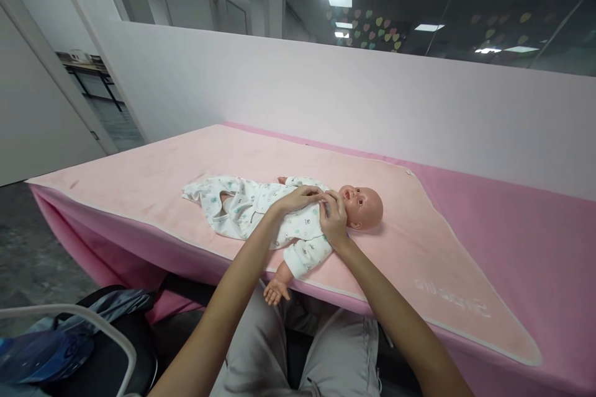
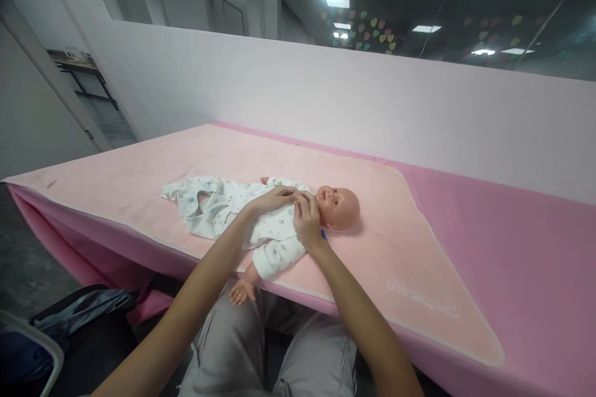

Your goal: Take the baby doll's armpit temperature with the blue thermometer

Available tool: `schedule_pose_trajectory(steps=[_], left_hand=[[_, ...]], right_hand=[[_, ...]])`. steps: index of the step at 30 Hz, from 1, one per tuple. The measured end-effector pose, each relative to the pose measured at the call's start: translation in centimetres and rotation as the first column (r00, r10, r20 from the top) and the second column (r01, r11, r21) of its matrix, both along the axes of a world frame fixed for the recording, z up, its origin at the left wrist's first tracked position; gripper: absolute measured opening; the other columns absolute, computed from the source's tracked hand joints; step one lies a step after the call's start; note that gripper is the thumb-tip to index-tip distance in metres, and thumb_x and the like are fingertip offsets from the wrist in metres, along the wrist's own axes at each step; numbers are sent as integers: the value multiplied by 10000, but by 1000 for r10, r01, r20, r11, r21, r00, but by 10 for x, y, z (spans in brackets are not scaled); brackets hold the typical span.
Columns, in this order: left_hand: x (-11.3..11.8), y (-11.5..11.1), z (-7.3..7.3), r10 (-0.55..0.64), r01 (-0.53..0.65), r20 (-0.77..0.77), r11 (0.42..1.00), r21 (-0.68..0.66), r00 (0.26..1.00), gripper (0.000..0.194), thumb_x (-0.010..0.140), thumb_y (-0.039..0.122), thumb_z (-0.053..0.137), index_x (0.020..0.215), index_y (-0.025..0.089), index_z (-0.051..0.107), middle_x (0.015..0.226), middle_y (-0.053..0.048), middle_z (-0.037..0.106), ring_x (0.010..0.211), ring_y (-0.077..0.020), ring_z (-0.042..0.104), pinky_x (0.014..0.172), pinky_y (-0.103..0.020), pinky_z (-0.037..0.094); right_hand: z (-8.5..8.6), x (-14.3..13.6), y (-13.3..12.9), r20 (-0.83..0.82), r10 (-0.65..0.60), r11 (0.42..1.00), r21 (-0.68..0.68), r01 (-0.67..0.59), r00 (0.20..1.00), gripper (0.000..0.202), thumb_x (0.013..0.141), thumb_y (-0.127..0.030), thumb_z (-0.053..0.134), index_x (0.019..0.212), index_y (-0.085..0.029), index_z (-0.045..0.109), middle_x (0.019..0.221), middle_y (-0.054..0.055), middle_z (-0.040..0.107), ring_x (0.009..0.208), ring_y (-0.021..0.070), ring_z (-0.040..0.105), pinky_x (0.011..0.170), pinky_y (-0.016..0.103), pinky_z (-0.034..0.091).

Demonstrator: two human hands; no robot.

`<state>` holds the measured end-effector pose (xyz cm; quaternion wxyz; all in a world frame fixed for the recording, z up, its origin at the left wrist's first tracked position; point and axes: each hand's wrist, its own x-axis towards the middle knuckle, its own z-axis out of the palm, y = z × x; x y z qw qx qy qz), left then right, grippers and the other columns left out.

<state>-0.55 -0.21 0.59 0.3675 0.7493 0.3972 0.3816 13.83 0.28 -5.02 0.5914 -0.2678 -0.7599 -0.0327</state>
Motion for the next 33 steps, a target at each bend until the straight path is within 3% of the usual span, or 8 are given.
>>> schedule_pose_trajectory(steps=[8,14,20,22,26,28,33], left_hand=[[0,-1,1,-16,17,48,1000,-16,999,285,800,371,538,917,145,666,852,-50,648,837,-176,566,744,-261,434],[-2,0,1,-57,61,86,997,-43,995,268,773,388,571,824,146,673,772,-29,623,781,-156,548,713,-251,418],[-2,-7,8,97,-79,148,989,-121,984,326,785,445,525,825,151,661,547,23,452,503,-88,387,487,-220,308],[-6,-9,11,92,-74,139,988,-134,986,338,789,451,515,785,149,667,519,25,423,481,-86,362,470,-224,293],[-28,-17,10,10,-8,17,991,-137,1000,288,724,422,610,778,153,698,620,-21,563,558,-114,462,518,-235,349],[-40,-22,6,8,-7,5,993,-121,1000,284,694,409,646,822,163,713,750,-54,637,687,-158,539,607,-252,399],[-48,-35,0,-29,29,-14,998,-63,999,233,693,372,664,756,150,697,889,-72,613,795,-168,538,700,-260,409]], right_hand=[[1,0,-2,-43,-33,997,-67,30,999,239,896,-224,395,1065,-201,562,1031,99,555,1017,203,534,928,428,466],[5,-2,-4,-37,-48,998,-37,46,998,228,893,-189,383,1050,-202,547,1003,93,562,988,192,547,891,400,492],[0,1,-9,-56,-63,996,60,66,996,269,873,-115,355,985,-221,576,950,80,563,950,176,575,865,371,520],[-2,3,-10,-25,-41,996,72,43,999,283,860,-100,358,955,-233,589,955,76,556,954,177,576,859,370,525],[-6,5,-10,-7,-9,996,86,9,1000,293,837,-75,368,904,-229,609,958,77,548,947,178,570,850,368,526],[-6,5,-9,-12,-1,996,93,2,1000,302,829,-67,367,890,-225,617,959,80,546,939,178,568,847,363,524],[-2,4,-11,35,12,990,140,-16,999,320,787,-38,388,892,-221,627,982,78,549,951,187,553,826,362,513]])
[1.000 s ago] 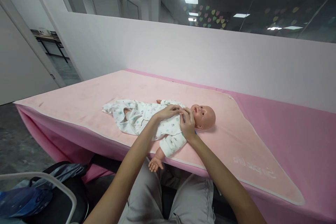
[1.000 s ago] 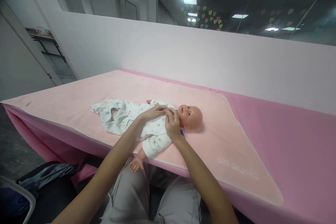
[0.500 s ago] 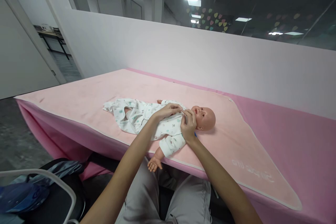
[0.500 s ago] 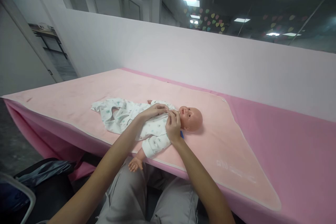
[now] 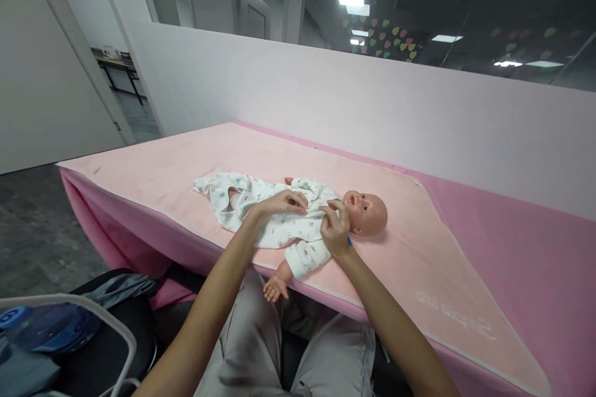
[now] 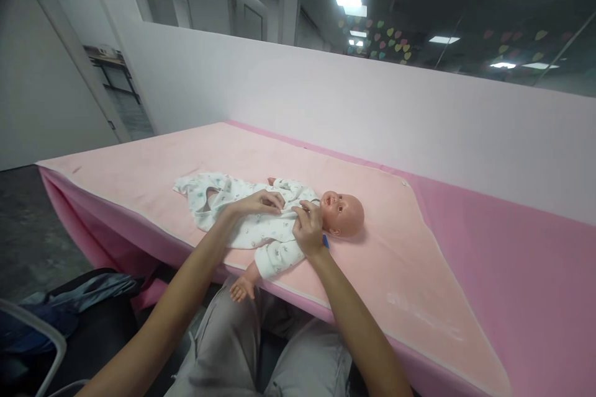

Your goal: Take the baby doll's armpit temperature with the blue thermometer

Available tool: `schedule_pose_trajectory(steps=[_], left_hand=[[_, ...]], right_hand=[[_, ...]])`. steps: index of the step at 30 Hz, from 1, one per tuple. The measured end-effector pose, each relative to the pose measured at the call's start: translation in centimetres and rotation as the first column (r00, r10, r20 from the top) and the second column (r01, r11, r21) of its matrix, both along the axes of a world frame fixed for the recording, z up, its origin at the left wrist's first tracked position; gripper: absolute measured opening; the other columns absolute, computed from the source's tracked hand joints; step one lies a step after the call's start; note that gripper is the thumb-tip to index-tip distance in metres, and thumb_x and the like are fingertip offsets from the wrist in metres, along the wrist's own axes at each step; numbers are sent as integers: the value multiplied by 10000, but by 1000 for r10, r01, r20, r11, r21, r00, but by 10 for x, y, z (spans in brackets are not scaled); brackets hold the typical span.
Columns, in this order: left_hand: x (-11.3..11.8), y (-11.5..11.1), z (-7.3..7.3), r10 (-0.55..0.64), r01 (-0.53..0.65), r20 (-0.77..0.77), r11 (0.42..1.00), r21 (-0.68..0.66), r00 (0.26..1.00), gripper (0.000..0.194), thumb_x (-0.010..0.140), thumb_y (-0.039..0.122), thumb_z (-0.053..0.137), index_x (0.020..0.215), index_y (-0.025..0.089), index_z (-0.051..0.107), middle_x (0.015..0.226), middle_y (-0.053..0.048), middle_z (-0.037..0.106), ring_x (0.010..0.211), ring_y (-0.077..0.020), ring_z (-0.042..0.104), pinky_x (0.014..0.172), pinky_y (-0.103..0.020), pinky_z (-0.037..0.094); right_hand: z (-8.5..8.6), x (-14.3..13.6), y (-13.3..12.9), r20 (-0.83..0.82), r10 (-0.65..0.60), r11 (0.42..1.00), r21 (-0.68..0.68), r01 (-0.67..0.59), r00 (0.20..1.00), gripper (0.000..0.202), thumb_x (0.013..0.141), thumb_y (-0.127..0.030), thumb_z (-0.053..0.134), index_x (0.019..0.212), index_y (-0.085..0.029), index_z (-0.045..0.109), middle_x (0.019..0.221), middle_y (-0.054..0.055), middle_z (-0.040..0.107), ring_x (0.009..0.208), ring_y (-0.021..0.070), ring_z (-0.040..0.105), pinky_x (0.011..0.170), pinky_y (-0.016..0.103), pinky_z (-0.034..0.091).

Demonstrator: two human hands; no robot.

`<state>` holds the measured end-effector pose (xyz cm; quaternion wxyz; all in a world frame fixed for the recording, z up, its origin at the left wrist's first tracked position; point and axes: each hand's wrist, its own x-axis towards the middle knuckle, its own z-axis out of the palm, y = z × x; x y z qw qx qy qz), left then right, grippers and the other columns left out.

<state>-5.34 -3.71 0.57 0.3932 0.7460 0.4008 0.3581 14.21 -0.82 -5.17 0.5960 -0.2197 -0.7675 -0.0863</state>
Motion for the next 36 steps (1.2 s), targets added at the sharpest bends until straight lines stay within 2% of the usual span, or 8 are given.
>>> schedule_pose_trajectory(steps=[3,7,10,15,25,29,36], left_hand=[[2,-2,-1,-11,11,37,1000,-8,999,252,740,376,625,792,131,658,852,-48,577,769,-139,511,696,-247,398],[2,3,-8,83,-81,78,996,-27,993,283,816,407,532,799,132,595,697,13,499,662,-98,448,625,-216,365],[1,7,-12,101,-101,87,995,-12,991,302,825,415,516,775,126,589,700,12,504,670,-99,449,627,-213,364],[2,7,-12,84,-83,91,996,-18,992,322,819,412,527,882,116,638,816,-34,601,787,-140,524,722,-244,404],[1,2,-8,95,-83,133,992,-91,987,335,696,318,687,958,109,687,758,-54,680,713,-141,590,676,-242,445],[0,0,-7,91,-81,142,994,-71,986,303,720,341,662,919,118,711,886,-90,706,839,-186,622,763,-270,462],[0,1,-10,138,-127,144,988,-84,980,263,666,334,704,831,130,733,840,-79,718,814,-196,643,728,-261,490]], right_hand=[[5,-2,-8,32,-9,995,101,6,999,307,753,-16,425,880,-213,622,978,71,571,934,191,548,811,364,494],[11,-7,-18,144,4,985,167,-28,990,292,744,-21,445,891,-206,616,957,63,609,922,197,546,803,366,471],[12,-10,-18,245,19,996,79,-39,969,304,760,-38,438,944,-204,615,1045,61,618,999,210,529,866,387,446],[12,-12,-14,319,92,995,-68,-74,943,308,779,-52,435,994,-179,615,1114,68,617,1072,207,507,938,392,414],[13,-12,-15,289,115,991,-95,-91,951,294,783,-56,433,959,-184,630,1096,57,629,1038,205,525,921,395,424],[12,-11,-15,278,101,992,-98,-77,955,291,773,-52,438,944,-185,633,1068,63,634,1033,208,529,922,397,425],[10,-11,-14,262,88,994,-91,-66,961,255,771,-57,437,882,-186,628,1059,73,637,1027,208,534,918,402,432]])
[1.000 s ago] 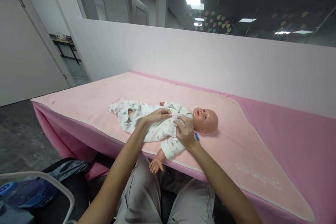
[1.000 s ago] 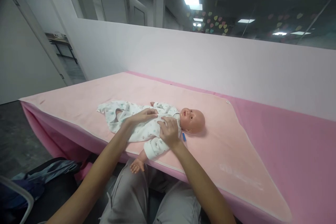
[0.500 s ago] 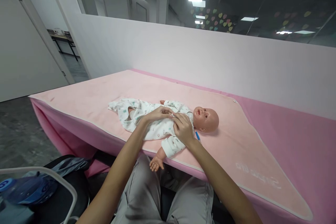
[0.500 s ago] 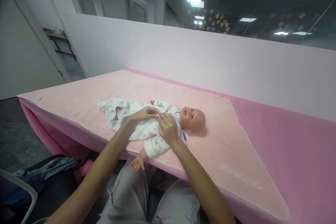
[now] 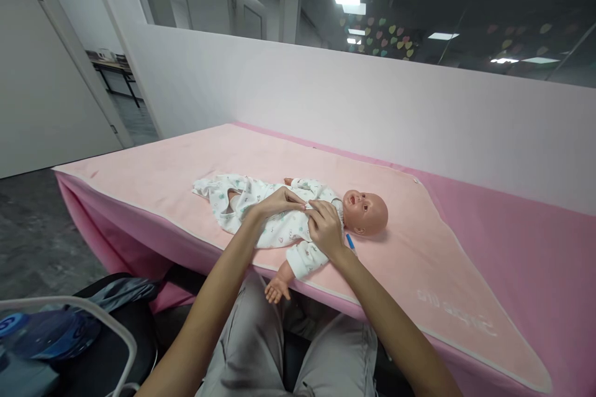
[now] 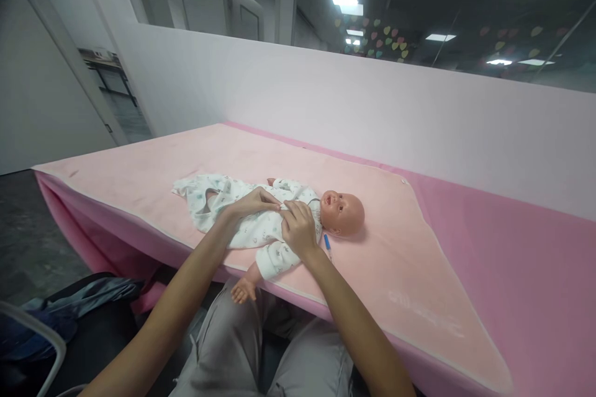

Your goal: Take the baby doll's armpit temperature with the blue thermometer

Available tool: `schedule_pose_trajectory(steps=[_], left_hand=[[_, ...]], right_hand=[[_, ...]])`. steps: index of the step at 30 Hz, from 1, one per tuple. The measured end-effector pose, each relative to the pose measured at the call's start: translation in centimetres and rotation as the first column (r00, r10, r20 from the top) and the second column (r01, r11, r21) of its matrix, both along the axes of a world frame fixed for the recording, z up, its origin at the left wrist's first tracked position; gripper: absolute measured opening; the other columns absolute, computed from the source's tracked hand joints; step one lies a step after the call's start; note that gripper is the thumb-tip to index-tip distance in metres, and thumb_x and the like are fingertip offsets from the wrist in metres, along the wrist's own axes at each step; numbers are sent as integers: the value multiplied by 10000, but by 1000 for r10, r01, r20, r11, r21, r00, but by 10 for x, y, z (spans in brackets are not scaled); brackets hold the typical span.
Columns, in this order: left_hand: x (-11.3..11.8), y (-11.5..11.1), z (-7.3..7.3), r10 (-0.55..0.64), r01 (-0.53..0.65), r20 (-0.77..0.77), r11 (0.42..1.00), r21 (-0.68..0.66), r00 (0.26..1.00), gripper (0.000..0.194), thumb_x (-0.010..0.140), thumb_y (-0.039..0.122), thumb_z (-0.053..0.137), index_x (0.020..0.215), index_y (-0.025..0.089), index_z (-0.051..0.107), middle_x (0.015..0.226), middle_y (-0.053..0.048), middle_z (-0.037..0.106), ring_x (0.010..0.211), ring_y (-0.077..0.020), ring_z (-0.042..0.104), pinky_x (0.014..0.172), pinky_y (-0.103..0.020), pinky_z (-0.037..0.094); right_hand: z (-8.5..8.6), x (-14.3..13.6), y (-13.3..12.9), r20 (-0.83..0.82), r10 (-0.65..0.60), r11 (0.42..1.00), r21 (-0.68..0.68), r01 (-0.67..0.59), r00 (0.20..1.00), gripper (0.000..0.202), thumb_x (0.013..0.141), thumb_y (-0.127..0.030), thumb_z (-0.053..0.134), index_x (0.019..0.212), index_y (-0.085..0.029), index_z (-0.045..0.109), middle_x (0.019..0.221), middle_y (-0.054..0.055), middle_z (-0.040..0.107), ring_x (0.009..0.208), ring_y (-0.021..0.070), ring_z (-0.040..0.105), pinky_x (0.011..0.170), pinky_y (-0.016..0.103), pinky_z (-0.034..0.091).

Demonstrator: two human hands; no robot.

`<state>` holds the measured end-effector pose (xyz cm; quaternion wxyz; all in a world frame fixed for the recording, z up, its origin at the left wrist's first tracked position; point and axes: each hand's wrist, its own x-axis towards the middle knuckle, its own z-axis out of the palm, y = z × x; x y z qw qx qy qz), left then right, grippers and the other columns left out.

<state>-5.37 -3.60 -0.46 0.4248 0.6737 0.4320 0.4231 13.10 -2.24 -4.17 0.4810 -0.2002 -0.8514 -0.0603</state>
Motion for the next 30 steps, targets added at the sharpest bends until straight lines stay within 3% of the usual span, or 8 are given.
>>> schedule_pose_trajectory(steps=[6,11,19,30], left_hand=[[1,1,-1,99,-99,-15,995,5,995,258,594,305,755,772,121,728,749,-79,711,734,-181,644,651,-249,492],[2,1,-4,148,-149,26,989,19,989,264,565,299,774,735,108,705,663,-63,685,655,-155,630,600,-234,477],[2,1,-3,146,-147,84,989,10,986,288,520,289,802,677,110,641,609,-28,640,611,-134,606,607,-245,476],[0,-2,2,38,-40,46,998,39,998,309,616,301,737,856,122,659,683,-12,606,641,-101,535,612,-221,413]], right_hand=[[1,-2,-1,-31,-8,1000,-27,7,999,231,783,-65,418,872,-175,602,1045,81,646,1055,205,541,967,414,406],[4,-2,-3,-64,-36,997,-77,31,997,223,827,-120,418,989,-155,566,1009,98,644,1059,205,542,991,418,384],[2,-1,0,-61,-68,997,-42,66,996,175,880,-150,416,916,-193,581,813,42,639,841,177,562,934,395,395],[-2,2,1,-175,-68,997,15,72,982,200,878,-123,401,903,-205,582,831,38,637,835,175,556,898,386,412]])
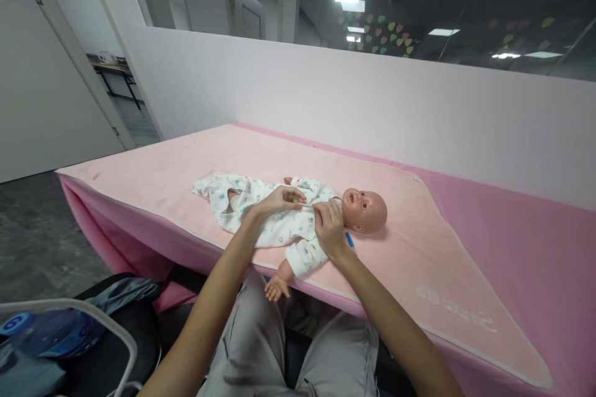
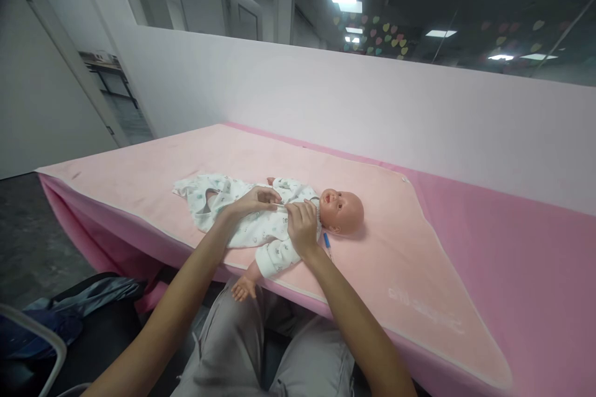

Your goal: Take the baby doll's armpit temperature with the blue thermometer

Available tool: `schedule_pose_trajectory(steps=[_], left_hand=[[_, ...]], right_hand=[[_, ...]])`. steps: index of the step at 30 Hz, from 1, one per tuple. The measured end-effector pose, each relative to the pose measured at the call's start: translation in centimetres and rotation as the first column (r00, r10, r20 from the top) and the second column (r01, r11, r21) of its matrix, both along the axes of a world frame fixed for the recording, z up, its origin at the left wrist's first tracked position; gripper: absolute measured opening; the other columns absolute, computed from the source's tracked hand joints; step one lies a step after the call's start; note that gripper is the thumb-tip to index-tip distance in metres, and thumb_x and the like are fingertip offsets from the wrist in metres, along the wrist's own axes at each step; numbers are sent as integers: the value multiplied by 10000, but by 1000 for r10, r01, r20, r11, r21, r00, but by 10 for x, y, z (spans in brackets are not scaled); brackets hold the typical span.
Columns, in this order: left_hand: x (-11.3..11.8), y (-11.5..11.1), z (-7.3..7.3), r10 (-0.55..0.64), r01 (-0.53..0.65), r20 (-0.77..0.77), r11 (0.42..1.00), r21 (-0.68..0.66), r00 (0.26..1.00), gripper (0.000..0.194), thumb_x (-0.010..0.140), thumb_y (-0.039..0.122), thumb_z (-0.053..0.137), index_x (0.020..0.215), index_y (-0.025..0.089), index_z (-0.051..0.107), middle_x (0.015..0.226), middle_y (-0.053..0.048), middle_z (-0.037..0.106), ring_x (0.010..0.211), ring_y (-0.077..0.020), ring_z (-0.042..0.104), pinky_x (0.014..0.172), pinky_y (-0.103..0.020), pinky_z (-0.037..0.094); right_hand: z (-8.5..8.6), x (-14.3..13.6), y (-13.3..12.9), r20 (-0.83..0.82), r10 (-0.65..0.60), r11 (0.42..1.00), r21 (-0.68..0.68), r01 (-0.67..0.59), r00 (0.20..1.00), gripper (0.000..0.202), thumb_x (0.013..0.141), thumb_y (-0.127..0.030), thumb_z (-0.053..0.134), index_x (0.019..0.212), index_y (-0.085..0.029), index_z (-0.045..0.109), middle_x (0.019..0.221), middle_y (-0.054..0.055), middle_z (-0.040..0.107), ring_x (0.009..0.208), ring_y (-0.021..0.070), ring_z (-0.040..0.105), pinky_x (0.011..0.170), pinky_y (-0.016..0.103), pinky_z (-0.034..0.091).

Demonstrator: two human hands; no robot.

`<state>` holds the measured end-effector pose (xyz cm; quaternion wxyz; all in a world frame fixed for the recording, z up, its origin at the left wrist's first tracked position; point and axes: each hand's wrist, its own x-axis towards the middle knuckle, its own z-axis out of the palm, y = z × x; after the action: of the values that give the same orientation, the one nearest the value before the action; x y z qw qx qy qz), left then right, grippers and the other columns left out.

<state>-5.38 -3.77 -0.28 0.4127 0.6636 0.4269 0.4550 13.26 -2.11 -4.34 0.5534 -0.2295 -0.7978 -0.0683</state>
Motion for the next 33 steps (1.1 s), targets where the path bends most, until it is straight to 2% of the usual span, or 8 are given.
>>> schedule_pose_trajectory(steps=[4,7,10,13,17,25,29,33], left_hand=[[-5,-13,2,62,-61,-117,998,19,991,273,733,383,619,840,138,676,809,-56,654,763,-154,569,684,-248,430],[-13,-28,-1,157,-136,-255,986,96,954,303,776,423,557,775,147,684,784,-53,642,761,-168,560,680,-255,426],[-20,-42,-6,231,-181,-323,967,179,918,293,783,413,553,873,172,692,860,-57,628,764,-166,554,679,-258,423],[-24,-48,-11,251,-192,-318,959,206,914,277,789,386,544,921,184,680,955,-74,612,853,-189,557,750,-278,432],[-27,-48,-15,269,-211,-288,953,218,919,218,785,349,535,839,168,644,979,-85,592,907,-202,547,807,-292,427],[-19,-50,-15,337,-309,-225,939,149,914,285,856,409,393,865,169,546,820,-22,551,785,-160,496,732,-261,405],[-17,-48,-15,366,-337,-209,927,162,907,275,840,411,428,877,164,543,846,-31,560,802,-166,495,745,-264,396],[-16,-49,-14,363,-336,-181,927,167,914,225,835,382,447,873,172,518,761,-8,521,717,-138,471,665,-234,385]], right_hand=[[-3,0,3,-45,-28,999,-23,27,999,193,875,-121,407,903,-209,577,834,41,634,827,179,557,887,388,409],[-5,-2,4,-56,-32,999,-44,29,998,187,877,-131,409,909,-206,577,828,42,632,826,178,559,891,386,406],[-4,-3,4,-65,-28,999,-41,26,997,173,880,-144,415,910,-198,577,822,44,634,817,175,558,887,377,407],[-3,-3,3,-73,-32,998,-57,27,997,175,887,-162,410,914,-195,580,826,52,632,818,181,559,863,375,415],[-2,-2,3,-71,-29,998,-66,24,997,178,886,-162,408,922,-197,580,833,53,635,819,185,558,861,379,415],[1,-3,2,-59,-33,998,-59,29,998,183,888,-165,408,905,-194,587,815,53,638,794,184,563,817,358,424],[2,-3,1,-52,-25,996,-89,20,998,200,895,-170,394,895,-192,592,810,53,637,799,181,562,805,350,421],[3,-3,1,-44,-24,996,-85,20,999,198,892,-162,396,872,-197,591,790,47,637,779,181,558,791,344,417]])
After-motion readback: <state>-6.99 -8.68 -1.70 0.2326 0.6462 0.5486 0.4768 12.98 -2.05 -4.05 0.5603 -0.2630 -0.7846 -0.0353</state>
